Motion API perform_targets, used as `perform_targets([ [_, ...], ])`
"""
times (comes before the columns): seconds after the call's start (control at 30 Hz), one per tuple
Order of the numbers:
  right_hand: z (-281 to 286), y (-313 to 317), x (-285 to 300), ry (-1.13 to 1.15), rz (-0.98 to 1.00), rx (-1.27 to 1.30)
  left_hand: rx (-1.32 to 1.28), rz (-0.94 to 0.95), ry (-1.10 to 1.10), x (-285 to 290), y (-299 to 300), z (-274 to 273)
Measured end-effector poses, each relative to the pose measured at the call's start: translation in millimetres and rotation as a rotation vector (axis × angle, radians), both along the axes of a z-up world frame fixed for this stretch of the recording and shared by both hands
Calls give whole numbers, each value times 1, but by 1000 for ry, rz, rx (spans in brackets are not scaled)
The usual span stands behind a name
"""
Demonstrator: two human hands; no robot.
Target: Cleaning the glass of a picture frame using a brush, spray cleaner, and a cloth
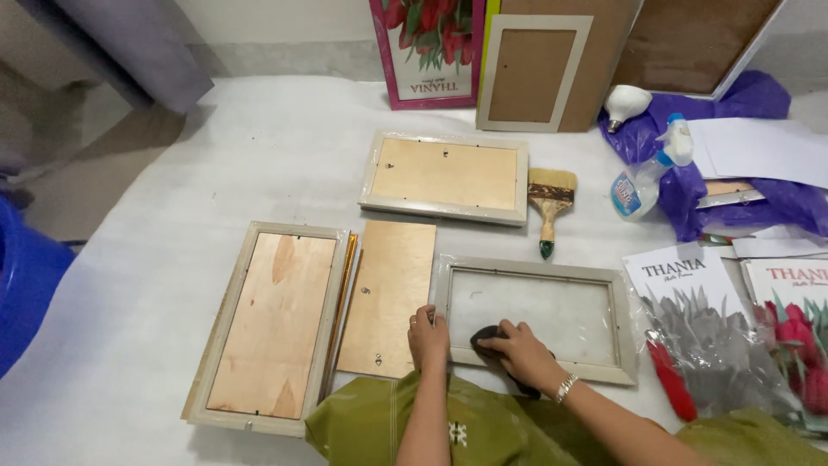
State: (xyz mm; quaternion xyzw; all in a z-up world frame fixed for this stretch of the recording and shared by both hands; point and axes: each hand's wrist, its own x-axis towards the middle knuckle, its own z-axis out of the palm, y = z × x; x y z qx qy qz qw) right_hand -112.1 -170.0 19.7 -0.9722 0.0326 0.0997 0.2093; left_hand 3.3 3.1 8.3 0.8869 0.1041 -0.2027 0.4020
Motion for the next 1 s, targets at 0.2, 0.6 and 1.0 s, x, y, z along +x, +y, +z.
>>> perform_targets([
  [0.2,-13,-51,57,33,-144,-101,10,9,-157,-5,1,-14],
  [0.6,35,-31,-29,263,-89,-129,29,-4,-169,-5,0,-25],
  [1.0,-40,-121,36,11,-322,-198,102,-135,-246,-13,3,-19],
])
